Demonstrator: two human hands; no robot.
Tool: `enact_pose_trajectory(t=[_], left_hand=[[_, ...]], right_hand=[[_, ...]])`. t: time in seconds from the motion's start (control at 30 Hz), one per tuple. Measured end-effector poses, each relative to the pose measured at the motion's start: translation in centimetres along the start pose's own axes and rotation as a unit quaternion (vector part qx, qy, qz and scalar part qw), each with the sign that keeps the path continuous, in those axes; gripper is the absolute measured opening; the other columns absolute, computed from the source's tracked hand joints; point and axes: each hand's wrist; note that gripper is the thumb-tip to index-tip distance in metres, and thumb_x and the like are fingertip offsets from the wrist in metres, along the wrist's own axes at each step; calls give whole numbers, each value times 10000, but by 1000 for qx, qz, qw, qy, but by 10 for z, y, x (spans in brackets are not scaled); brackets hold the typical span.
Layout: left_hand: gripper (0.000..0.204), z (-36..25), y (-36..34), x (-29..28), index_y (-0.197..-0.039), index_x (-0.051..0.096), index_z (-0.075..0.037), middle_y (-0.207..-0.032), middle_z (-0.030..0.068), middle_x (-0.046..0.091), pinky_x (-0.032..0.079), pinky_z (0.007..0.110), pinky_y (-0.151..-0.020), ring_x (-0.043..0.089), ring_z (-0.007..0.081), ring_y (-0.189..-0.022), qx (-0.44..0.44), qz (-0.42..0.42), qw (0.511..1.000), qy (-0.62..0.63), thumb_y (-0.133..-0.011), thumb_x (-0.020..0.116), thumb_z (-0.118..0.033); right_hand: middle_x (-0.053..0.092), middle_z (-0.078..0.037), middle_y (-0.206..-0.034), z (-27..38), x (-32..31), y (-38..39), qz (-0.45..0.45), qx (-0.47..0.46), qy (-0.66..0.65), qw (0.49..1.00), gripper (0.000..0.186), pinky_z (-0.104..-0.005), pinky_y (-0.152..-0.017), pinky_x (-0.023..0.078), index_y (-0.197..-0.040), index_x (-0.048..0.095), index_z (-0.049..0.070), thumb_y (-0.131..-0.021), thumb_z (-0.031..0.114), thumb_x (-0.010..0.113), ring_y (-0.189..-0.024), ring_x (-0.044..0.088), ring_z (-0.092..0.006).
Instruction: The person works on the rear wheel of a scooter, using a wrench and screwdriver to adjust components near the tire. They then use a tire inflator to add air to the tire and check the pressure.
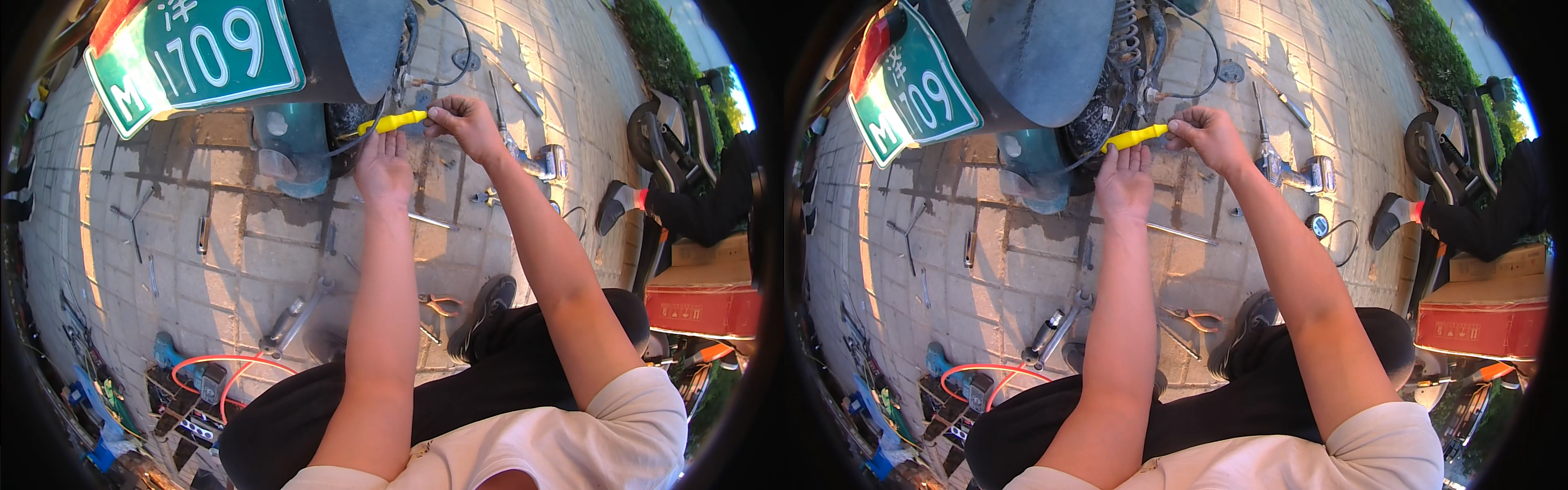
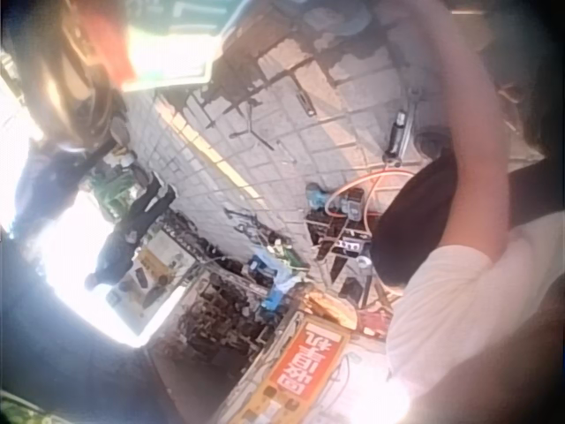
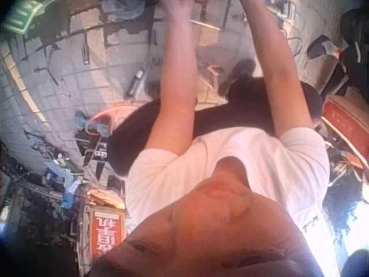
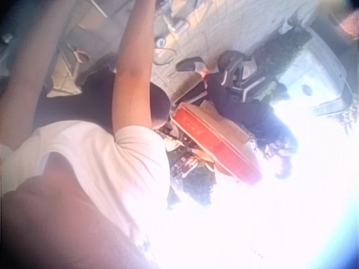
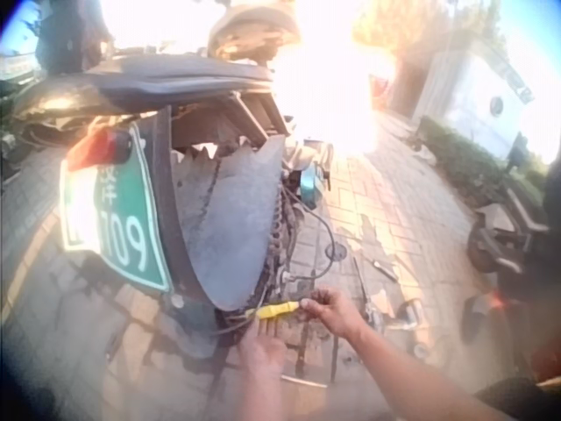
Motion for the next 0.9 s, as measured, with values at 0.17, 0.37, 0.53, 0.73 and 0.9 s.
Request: enact_pose_trajectory(t=[0.17, 0.37, 0.53, 0.73, 0.9], left_hand=[[289, 3, -2, 1, -1210, 478, -2, -1243, 144, 524, 365, 409, -1048, 463, 257, -1199, 11, 29, 999, -27, -938, 530, -86], [280, 1, 0, 3, -1204, 482, -1, -1208, 147, 535, 385, 406, -1036, 479, 255, -1179, 23, 37, 999, -16, -942, 537, -80], [333, 5, -5, 15, -1225, 472, -27, -1192, 128, 533, 411, 398, -989, 480, 233, -1167, 43, -81, 992, -82, -926, 592, -110], [334, 6, -4, 9, -1254, 459, -66, -1221, 101, 535, 404, 386, -984, 478, 223, -1182, 16, 16, 999, -28, -942, 558, -131], [224, 4, 0, -2, -1175, 501, -67, -1282, 109, 518, 389, 419, -1034, 465, 255, -1205, 16, 106, 994, -29, -965, 504, -145]], right_hand=[[660, -89, -733, -2, 3, 1, -6, -11, 39, 999, 222, -263, -580, 523, -950, 627, -61, -924, 160, 620, -614, 645, -133], [630, -70, -631, 1, 5, 4, -25, 15, 132, 991, 283, -268, -520, 485, -884, 644, -38, -934, 238, 610, -532, 599, -118], [640, -76, -667, 3, 7, 6, -13, -26, 118, 993, 252, -275, -544, 504, -924, 630, -47, -931, 203, 607, -560, 610, -120], [645, -74, -711, 5, 8, 5, 10, -26, 73, 997, 214, -265, -568, 511, -954, 605, -45, -934, 168, 598, -596, 613, -118], [582, -32, -640, 13, 3, 5, 24, 10, 175, 984, 251, -253, -505, 441, -837, 583, -5, -949, 219, 589, -534, 547, -96]])
Point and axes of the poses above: each hand's wrist, its own y-axis away from the middle knuckle, its own x-axis out of the palm, z = x × y
